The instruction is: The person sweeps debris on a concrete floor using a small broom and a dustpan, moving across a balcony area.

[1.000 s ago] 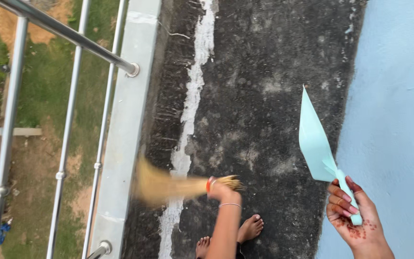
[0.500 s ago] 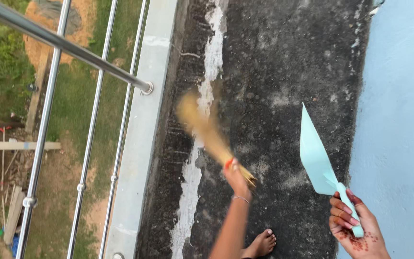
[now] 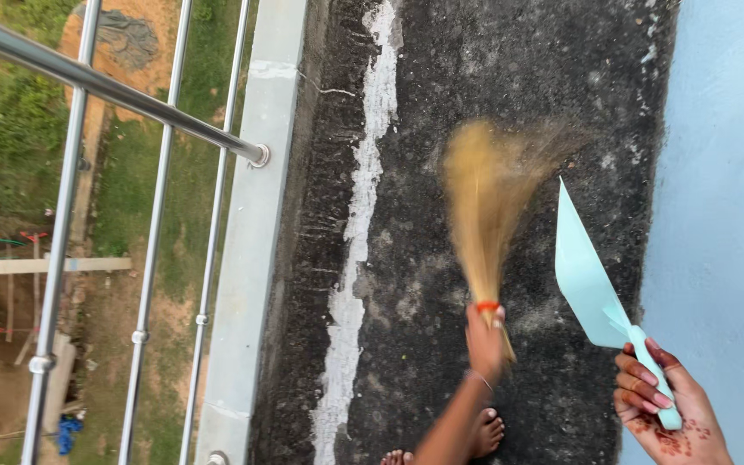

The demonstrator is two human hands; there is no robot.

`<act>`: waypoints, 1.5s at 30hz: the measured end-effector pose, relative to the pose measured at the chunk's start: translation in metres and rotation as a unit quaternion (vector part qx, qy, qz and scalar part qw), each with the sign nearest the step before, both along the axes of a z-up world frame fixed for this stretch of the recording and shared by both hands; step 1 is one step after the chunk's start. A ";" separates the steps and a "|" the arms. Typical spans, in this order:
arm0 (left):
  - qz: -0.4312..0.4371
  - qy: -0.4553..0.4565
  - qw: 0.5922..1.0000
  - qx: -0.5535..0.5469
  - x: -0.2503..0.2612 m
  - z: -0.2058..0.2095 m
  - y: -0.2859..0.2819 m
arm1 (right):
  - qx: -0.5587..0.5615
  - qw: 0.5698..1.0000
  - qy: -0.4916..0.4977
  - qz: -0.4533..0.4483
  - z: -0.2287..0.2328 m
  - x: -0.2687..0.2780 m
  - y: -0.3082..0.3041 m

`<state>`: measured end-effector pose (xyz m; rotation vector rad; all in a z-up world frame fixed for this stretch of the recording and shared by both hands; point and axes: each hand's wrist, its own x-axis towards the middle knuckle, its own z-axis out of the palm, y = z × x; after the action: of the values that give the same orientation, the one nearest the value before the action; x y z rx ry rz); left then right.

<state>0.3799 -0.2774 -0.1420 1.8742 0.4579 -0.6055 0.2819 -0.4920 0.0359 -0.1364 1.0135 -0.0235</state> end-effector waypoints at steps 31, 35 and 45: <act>-0.677 -0.020 0.685 0.268 0.096 0.044 -0.043 | 0.099 0.963 -0.048 -0.246 0.071 -0.073 -0.024; -0.487 -0.081 0.845 0.206 0.139 0.073 -0.078 | 0.121 0.960 -0.032 -0.249 0.063 -0.091 -0.013; -0.792 0.133 0.579 0.140 0.059 0.120 0.099 | 0.143 0.953 -0.011 -0.268 0.075 -0.056 -0.001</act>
<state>0.4392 -0.1783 -0.0216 2.0727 -1.2952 -2.0661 0.2263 -0.4934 0.1112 0.4070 0.9960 -0.3722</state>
